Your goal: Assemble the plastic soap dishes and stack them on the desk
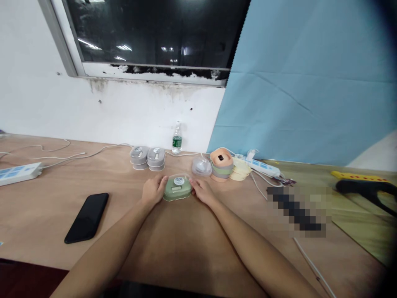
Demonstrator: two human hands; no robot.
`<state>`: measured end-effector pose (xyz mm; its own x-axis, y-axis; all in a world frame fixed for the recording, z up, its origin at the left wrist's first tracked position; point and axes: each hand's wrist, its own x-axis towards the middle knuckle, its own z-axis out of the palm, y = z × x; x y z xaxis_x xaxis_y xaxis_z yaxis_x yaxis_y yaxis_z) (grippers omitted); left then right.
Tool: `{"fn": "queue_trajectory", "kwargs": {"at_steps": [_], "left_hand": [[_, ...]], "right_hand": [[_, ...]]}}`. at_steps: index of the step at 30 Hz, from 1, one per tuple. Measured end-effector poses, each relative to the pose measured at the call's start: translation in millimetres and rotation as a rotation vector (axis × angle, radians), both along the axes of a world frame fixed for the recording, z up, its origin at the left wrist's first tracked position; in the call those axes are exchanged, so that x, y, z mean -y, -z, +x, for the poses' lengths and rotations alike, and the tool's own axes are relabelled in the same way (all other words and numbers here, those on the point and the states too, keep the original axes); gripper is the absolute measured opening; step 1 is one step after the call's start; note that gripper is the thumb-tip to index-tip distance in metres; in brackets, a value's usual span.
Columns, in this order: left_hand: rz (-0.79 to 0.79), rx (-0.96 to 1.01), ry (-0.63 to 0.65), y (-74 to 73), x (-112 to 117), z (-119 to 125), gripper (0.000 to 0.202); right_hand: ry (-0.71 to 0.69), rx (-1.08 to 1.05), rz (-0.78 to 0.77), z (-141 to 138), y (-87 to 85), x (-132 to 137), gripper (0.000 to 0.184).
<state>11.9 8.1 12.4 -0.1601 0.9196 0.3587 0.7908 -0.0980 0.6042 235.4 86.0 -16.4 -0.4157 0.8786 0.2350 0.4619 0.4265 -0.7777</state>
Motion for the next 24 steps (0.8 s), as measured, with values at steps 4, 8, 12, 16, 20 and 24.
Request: {"fn": "queue_trajectory", "kwargs": {"at_steps": [4,8,12,16,20,24], "left_hand": [[-0.051,-0.032,-0.039,0.8,-3,2,0.044],[-0.038,-0.058,-0.07,5.1,-8,1,0.039],[-0.025,-0.037,-0.043,10.6,-11,-2,0.038],[-0.071,-0.053,0.014,13.0,-12,-3,0.037],[-0.141,-0.076,0.055,12.0,-12,-3,0.038],[-0.204,-0.083,0.051,12.1,-13,-4,0.039]], "right_hand": [[0.031,0.045,0.037,-1,0.9,-1,0.057],[0.057,0.108,0.092,-1,-0.1,-2,0.058],[0.063,0.199,0.15,-1,-0.1,-2,0.057],[0.06,0.229,0.177,-1,0.8,-2,0.056],[0.054,0.222,0.181,-1,0.9,-2,0.056],[0.053,0.227,0.176,-1,-0.4,-1,0.056]]}}
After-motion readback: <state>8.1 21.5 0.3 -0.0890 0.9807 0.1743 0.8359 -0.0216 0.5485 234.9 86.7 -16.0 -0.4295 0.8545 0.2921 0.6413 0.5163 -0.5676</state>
